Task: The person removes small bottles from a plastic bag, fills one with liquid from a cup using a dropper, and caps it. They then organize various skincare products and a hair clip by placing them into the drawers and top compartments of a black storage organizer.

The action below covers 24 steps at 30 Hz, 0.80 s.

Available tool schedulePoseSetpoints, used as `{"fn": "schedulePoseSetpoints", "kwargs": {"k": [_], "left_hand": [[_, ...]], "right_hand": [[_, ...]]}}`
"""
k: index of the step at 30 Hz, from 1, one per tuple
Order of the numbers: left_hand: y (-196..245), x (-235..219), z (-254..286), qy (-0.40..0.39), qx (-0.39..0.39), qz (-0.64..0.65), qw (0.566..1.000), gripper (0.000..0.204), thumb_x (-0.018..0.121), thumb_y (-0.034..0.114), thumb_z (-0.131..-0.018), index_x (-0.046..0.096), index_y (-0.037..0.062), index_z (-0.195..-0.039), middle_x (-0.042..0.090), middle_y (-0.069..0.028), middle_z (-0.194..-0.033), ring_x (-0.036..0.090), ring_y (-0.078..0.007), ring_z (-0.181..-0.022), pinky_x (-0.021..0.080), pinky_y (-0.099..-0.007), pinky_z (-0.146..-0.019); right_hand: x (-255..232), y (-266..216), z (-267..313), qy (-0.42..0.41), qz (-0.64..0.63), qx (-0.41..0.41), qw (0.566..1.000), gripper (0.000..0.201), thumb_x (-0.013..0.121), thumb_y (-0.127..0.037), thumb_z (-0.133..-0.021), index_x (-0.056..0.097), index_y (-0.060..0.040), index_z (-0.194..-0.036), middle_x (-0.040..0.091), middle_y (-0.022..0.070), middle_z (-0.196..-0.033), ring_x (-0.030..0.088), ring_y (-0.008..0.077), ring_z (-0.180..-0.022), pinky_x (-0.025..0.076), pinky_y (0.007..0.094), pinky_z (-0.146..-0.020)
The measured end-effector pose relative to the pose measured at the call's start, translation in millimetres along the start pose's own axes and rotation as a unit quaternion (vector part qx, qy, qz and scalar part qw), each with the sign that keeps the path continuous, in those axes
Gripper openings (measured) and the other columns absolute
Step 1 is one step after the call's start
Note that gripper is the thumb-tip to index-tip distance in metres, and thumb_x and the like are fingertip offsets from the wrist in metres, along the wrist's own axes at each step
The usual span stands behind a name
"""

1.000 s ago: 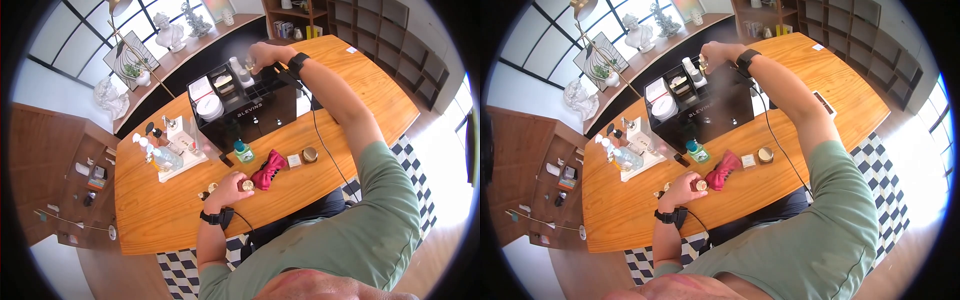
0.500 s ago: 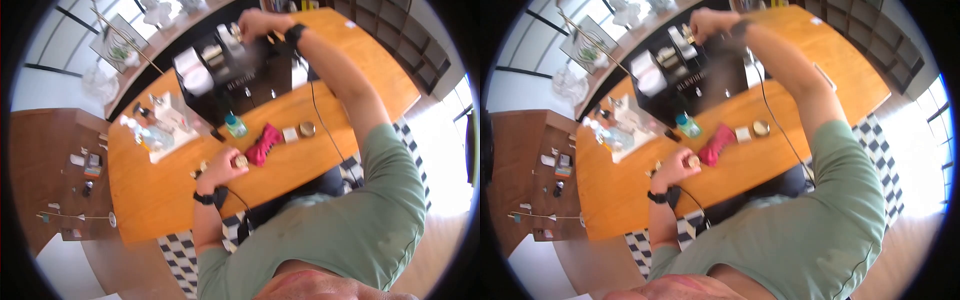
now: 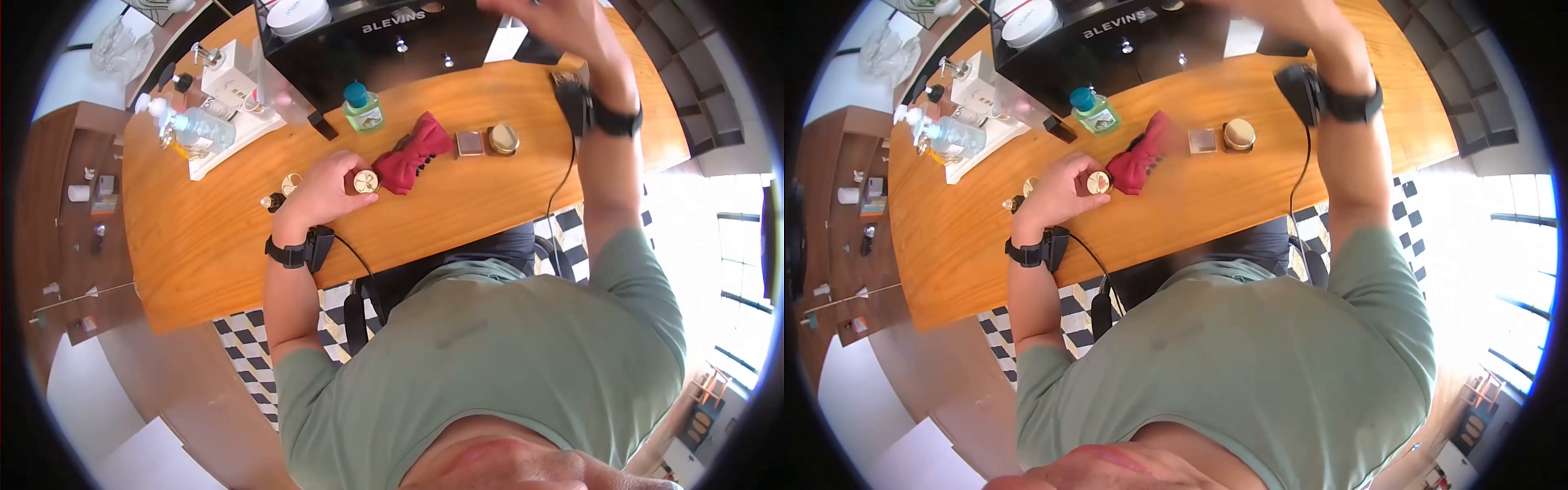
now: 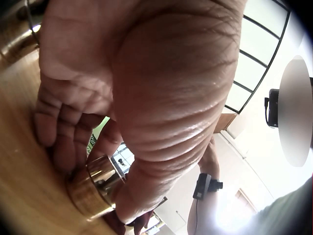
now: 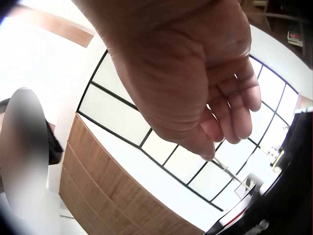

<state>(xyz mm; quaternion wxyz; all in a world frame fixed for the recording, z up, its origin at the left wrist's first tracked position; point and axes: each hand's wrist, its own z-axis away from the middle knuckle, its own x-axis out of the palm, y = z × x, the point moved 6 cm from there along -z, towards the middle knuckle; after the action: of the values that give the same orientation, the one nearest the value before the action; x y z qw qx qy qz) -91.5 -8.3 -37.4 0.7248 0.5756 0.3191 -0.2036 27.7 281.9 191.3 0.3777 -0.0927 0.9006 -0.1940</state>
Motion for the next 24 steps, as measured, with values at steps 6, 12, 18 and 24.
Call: {"fn": "schedulePoseSetpoints", "kwargs": {"k": [6,12,18,24], "left_hand": [[-2,0,1,0.017,0.04,-0.026,0.999,0.039,0.087,0.017,-0.076,0.067,0.0023,-0.106,0.065,-0.0129,-0.098,0.065,-0.0316,-0.093,0.053,-0.0393,-0.08],[0,0,1,-0.003,0.013,-0.008,1.0,0.037,0.084,0.021,-0.078,0.067,0.002,-0.105,0.065,-0.0165,-0.101,0.064,-0.0357,-0.098,0.052,-0.0428,-0.085],[-2,2,1,-0.008,-0.016,0.014,1.0,0.039,0.085,0.02,-0.079,0.067,-0.0009,-0.106,0.067,-0.0158,-0.101,0.065,-0.0344,-0.095,0.052,-0.0408,-0.085],[1,2,0,-0.008,-0.011,0.019,1.0,0.039,0.086,0.019,-0.078,0.067,-0.0017,-0.105,0.066,-0.0146,-0.1,0.066,-0.0318,-0.092,0.053,-0.039,-0.081]], "right_hand": [[56,-15,111,-0.244,-0.027,-0.038,0.969,0.033,0.085,-0.009,-0.076,0.072,0.0039,-0.103,0.074,0.0162,-0.097,0.073,0.0343,-0.091,0.059,0.0411,-0.08],[89,-16,135,-0.352,-0.007,0.007,0.936,0.045,0.081,-0.02,-0.082,0.069,0.0037,-0.118,0.07,0.021,-0.115,0.066,0.041,-0.11,0.054,0.0451,-0.094],[91,22,170,-0.374,0.074,0.085,0.92,0.054,0.084,-0.021,-0.075,0.068,0.0043,-0.12,0.07,0.0202,-0.112,0.065,0.0399,-0.107,0.054,0.0439,-0.092],[84,41,199,-0.373,0.061,0.143,0.915,0.048,0.083,-0.012,-0.07,0.07,0.0033,-0.113,0.072,0.0172,-0.101,0.067,0.0376,-0.098,0.055,0.0421,-0.086]]}}
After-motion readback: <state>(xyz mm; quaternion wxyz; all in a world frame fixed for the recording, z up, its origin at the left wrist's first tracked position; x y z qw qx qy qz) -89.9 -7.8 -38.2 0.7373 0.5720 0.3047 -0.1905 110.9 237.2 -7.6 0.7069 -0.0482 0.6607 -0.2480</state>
